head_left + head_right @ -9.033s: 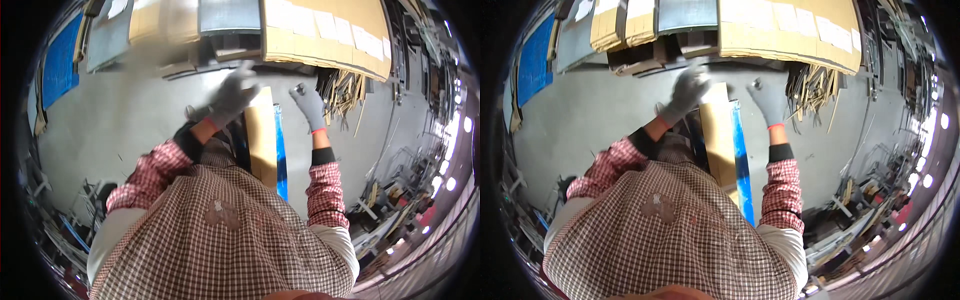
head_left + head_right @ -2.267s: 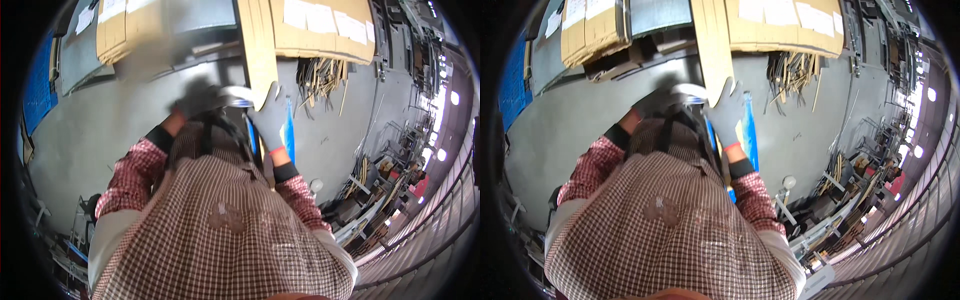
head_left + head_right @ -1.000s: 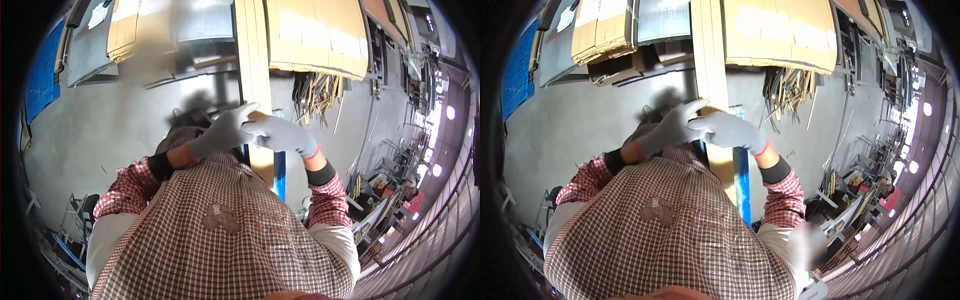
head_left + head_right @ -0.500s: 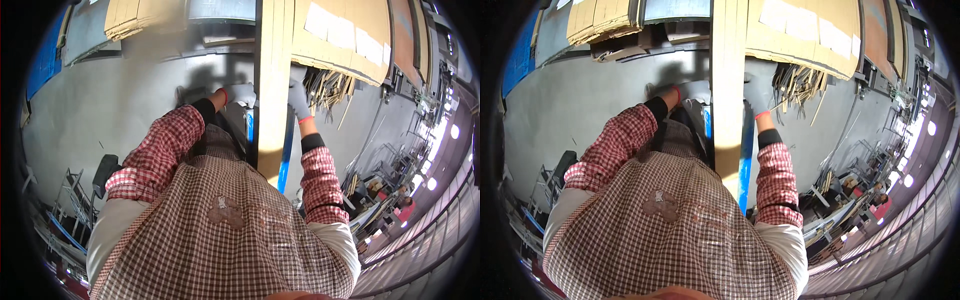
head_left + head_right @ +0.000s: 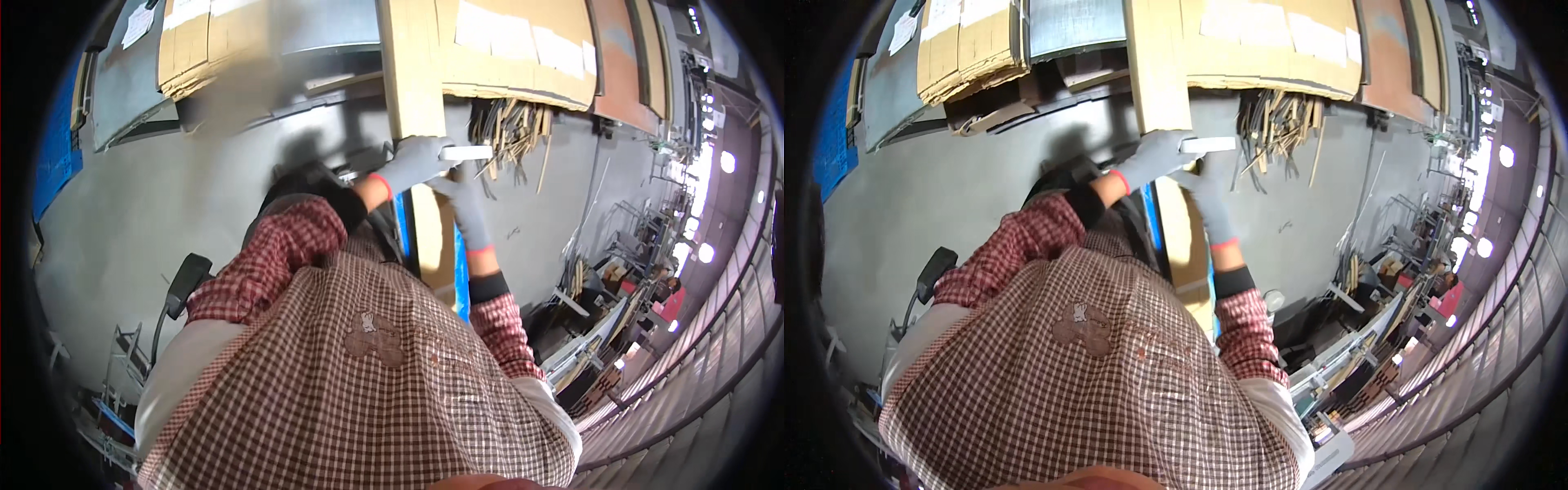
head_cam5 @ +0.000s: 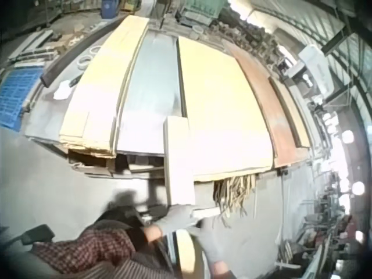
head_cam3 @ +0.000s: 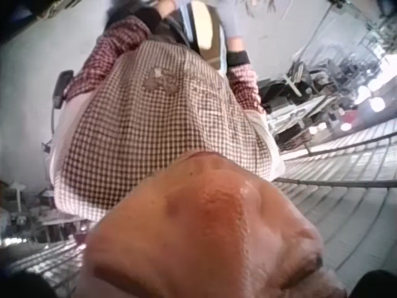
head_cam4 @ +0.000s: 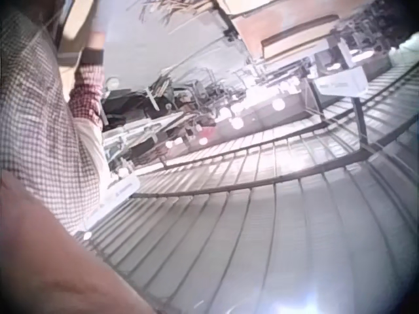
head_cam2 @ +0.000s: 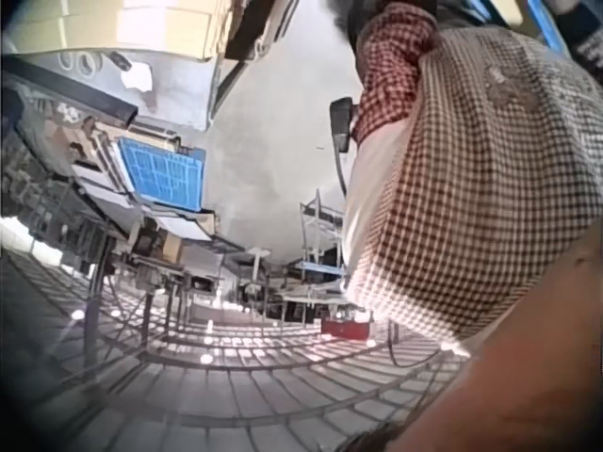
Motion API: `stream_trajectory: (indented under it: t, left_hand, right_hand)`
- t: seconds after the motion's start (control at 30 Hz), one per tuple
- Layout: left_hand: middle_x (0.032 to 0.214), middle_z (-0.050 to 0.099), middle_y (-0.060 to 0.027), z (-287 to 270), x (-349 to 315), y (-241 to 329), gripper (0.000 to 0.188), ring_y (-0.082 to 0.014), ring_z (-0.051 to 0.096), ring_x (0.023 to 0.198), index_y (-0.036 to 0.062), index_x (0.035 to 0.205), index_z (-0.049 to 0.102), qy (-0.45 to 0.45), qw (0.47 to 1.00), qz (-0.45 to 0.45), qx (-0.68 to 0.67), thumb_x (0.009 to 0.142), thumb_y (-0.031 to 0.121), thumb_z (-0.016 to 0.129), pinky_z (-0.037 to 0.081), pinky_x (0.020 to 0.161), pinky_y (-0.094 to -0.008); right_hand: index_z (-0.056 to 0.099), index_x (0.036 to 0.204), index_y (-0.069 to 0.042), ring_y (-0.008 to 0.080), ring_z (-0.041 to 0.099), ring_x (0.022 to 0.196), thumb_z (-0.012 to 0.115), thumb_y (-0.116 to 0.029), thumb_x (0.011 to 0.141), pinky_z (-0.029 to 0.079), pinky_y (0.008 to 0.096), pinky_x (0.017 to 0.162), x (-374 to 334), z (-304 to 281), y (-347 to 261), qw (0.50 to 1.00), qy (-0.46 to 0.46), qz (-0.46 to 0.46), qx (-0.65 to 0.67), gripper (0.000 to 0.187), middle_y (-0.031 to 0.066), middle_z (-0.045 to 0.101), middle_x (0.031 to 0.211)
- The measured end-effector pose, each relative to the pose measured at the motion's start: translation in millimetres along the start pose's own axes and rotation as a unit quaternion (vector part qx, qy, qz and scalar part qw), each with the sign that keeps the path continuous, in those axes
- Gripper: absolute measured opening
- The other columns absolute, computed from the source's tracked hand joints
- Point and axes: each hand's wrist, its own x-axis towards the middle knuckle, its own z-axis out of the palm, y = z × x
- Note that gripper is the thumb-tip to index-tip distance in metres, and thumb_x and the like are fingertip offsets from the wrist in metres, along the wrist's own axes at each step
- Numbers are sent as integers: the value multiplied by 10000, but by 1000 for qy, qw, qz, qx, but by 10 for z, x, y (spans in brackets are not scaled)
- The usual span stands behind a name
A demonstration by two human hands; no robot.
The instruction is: Applying tape to cardboard panels and stacking them into bundles on a work table in a warehouse.
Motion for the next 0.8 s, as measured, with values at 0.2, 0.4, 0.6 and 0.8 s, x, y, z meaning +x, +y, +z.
stream_trajectory:
  t: [0.2,0.4,0.6,0.8]
  left_hand:
    - [707,649,-125,186,-54,18,380,-316,654,651,179,1150,587,8,975,30,218,796,317,602,500,563,-429]
    - [674,636,-117,162,-198,121,461,-306,640,617,69,1196,498,115,982,9,149,813,315,568,481,517,-434]
    - [710,660,-87,45,-38,402,384,-271,678,733,62,1025,675,-81,951,-10,297,824,359,537,478,530,-468]
    - [977,608,-254,-454,-208,-324,500,-340,596,919,-52,1184,496,246,956,-157,-21,865,321,589,465,780,-450]
  right_hand:
    - [564,961,-30,338,605,833,654,-164,773,477,379,761,208,-308,-369,909,-143,-39,-389,248,187,612,842]
    - [619,936,-95,367,642,792,593,-180,828,496,429,660,1120,-709,-179,773,-342,-109,-523,140,198,656,844]
    - [669,904,-118,364,661,794,528,-222,840,519,466,688,1542,-1404,852,567,-297,-70,-765,186,170,684,858]
    - [618,987,-63,400,631,811,526,-214,828,504,450,682,1191,-422,97,853,-127,-118,-492,238,222,641,896]
